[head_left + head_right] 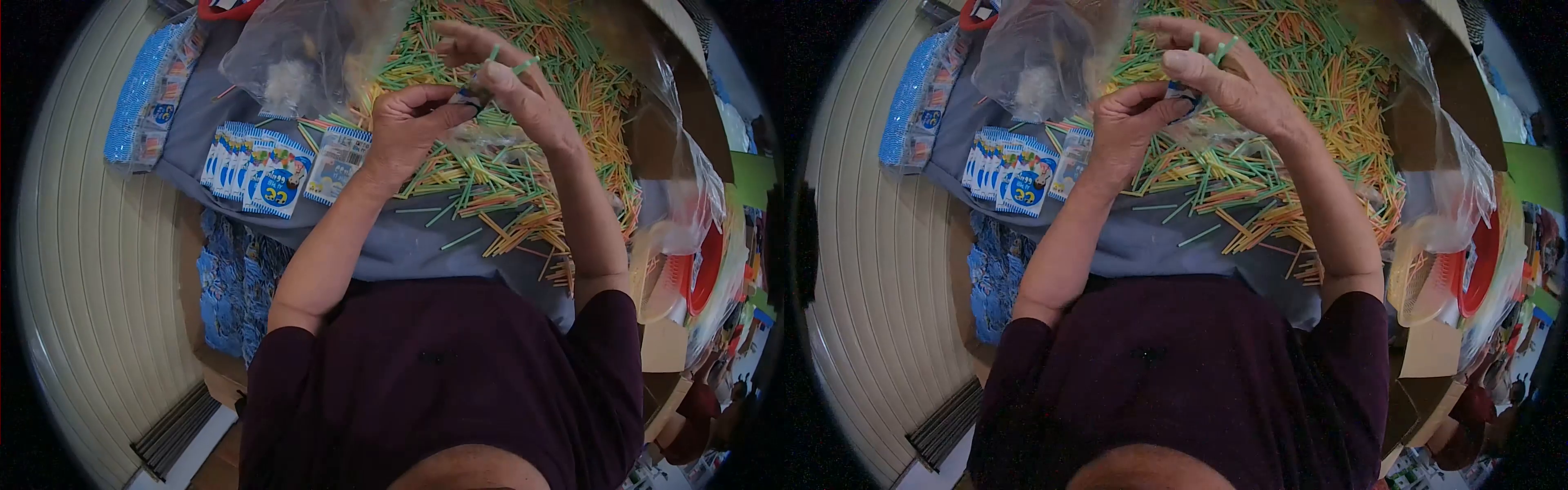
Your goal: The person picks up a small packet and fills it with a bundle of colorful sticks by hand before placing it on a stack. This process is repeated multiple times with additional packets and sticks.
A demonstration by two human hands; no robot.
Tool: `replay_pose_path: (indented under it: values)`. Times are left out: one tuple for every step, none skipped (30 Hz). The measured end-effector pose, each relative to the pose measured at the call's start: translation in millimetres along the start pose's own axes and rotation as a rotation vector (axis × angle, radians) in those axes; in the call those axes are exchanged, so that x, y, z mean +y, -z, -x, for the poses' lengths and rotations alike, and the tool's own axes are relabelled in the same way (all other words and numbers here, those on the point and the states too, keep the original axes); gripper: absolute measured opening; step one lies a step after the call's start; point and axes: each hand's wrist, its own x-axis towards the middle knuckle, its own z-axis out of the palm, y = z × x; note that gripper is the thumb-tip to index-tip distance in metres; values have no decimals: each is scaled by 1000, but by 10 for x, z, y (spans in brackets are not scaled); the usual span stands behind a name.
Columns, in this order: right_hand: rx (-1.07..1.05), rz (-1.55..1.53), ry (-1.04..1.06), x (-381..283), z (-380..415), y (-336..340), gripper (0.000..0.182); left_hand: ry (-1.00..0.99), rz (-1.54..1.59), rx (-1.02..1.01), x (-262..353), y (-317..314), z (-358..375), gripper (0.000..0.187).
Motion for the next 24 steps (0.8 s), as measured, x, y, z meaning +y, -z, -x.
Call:
replay_pose_path:
  values:
    - [105, -67, 46, -58, -37, -3, 61, 28, 21, -2, -17, 1, -31, 18]
    - [208, -135, 91, -93, -65, 1, 74, 57, 44, -3, -27, -2, -55, 20]
    - [204, -131, 92, -93, -78, 19, 74, 53, 47, -2, -25, -16, -75, 20]
    - [220, -102, 108, -83, -82, 45, 74, 29, 128, -13, -19, -30, -89, 20]
    - [237, -75, 123, -70, -82, 67, 73, 7, 208, -23, -14, -33, -93, 20]
    - [254, -48, 138, -57, -80, 75, 73, 6, 209, -21, -21, -22, -89, 20]
    - [251, -50, 136, -54, -29, 36, 73, -13, 196, -75, -34, -4, -74, 18]
    - [81, 114, 78, -65, 71, -56, 70, -31, 178, -123, -37, 25, -43, 17]
    - [-100, 264, 27, -80, 132, -172, 68, -25, 151, -98, -37, 19, 36, 16]
    - [-44, 288, 84, -67, 178, -213, 53, -21, 113, -55, 20, 41, 152, 16]
    - [4, 240, 100, -59, 207, -220, 54, 53, -150, -85, 144, 147, 248, 15]
    - [53, 193, 111, -64, 215, -205, 56, 52, -172, -34, 210, 241, 375, 15]
    - [54, 168, 129, -92, 219, -206, 58, 42, -188, 11, 257, 303, 504, 14]
    - [39, 142, 128, -83, 213, -334, 58, 37, -198, 43, 292, 342, 608, 14]
    - [-83, 241, 196, -89, 209, -477, 58, 39, -357, -6, 396, 430, 689, 12]
    - [-194, 351, 262, -98, 214, -609, 57, 44, -358, -9, 408, 454, 769, 12]
    - [-248, 409, 306, -49, 233, -783, 51, -27, -290, 48, 388, 443, 847, 13]
    - [-230, 427, 293, -99, 189, -833, 51, -96, -216, 95, 376, 430, 900, 13]
    - [-285, 171, 126, -151, 144, -844, 51, -86, -259, 133, 407, 466, 947, 15]
    - [-335, -91, -37, -169, 120, -830, 52, -46, -230, 148, 405, 565, 1003, 14]
    - [-329, -83, -45, -130, 80, -828, 52, -7, -207, 177, 407, 630, 1043, 14]
    - [-267, -175, -21, -70, 8, -857, 55, -100, -171, 272, 362, 625, 1041, 14]
    - [-207, -274, 8, -41, -43, -912, 59, -102, -179, 281, 348, 644, 1034, 14]
    - [-264, -221, -32, -95, -22, -940, 58, -140, -119, 284, 365, 660, 1011, 14]
